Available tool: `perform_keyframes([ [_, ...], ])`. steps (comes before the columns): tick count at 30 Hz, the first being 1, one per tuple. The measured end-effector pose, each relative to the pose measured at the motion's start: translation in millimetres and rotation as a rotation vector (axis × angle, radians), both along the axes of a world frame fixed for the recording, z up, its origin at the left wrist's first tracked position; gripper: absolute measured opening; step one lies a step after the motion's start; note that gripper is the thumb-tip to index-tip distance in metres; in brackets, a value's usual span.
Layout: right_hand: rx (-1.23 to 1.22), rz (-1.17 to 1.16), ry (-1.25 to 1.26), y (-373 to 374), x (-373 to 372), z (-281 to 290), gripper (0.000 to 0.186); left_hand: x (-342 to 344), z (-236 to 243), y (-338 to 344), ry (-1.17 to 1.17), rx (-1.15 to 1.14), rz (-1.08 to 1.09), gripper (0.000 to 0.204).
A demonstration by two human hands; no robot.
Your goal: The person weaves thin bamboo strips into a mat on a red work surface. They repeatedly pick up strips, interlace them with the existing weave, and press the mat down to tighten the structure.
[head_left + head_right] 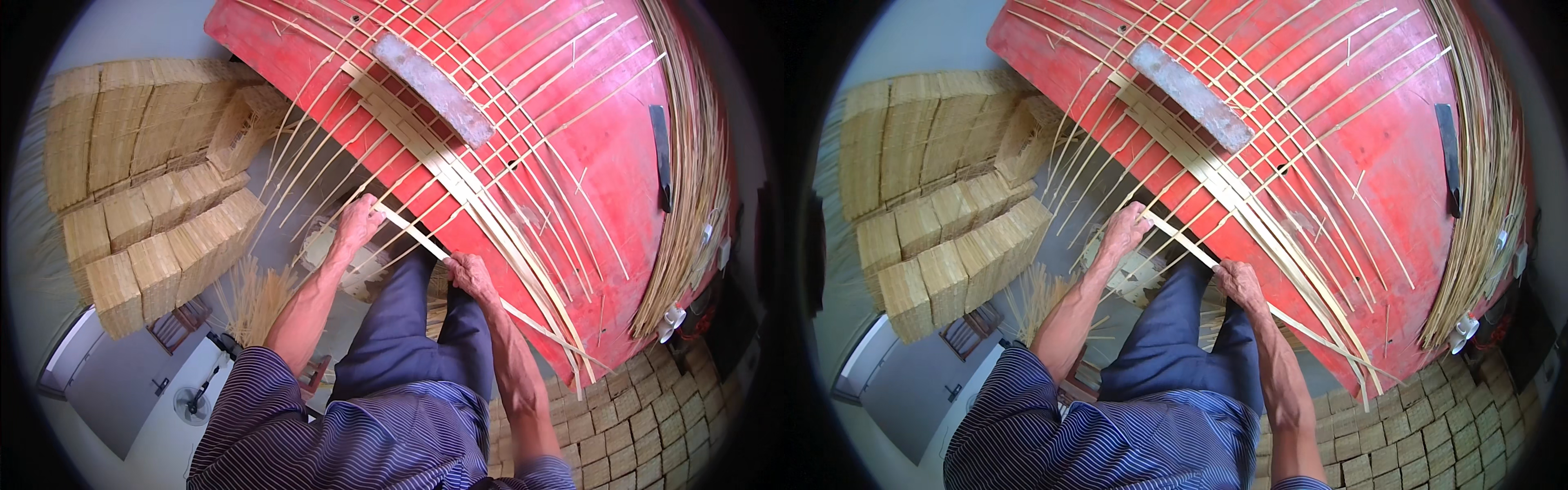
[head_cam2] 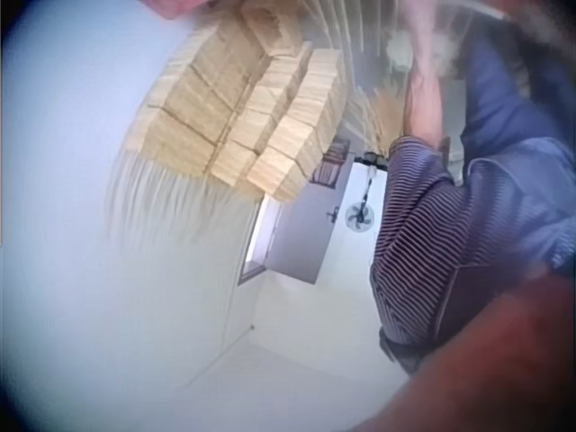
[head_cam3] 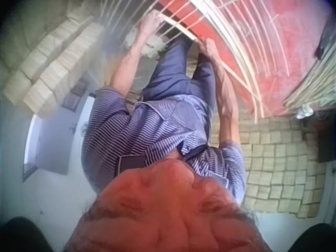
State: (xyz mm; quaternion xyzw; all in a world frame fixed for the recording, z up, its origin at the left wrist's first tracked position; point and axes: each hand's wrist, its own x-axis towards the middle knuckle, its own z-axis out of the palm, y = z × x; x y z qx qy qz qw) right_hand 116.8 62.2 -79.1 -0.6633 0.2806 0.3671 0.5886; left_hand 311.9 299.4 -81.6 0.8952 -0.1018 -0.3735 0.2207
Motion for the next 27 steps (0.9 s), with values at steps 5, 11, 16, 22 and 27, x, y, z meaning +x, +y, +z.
perform_keyframes([
  [5, -0.055, 0.008, -0.089, 12.7, 4.1, -14.0, 0.031, 14.2, 18.9, -3.7, 0.023, 0.079, 0.015, 0.028],
  [11, -0.243, 0.097, -0.259, 17.6, 13.9, -2.3, 0.024, 38.4, 0.9, 24.3, 0.061, -0.076, 0.326, 0.011],
  [16, -0.23, 0.051, -0.22, -12.7, -17.5, 5.7, 0.023, 53.0, -5.3, 23.9, -0.32, -0.163, 0.106, 0.019],
  [22, -0.151, 0.023, -0.132, -17.8, -20.5, 6.7, 0.025, 64.0, -15.6, 21.4, -0.323, 0.026, 0.049, 0.039],
  [27, -0.067, -0.039, -0.083, -15.3, -6.1, 14.5, 0.026, 83.5, -3.9, 16.4, 0.027, -0.01, 0.129, 0.033],
])
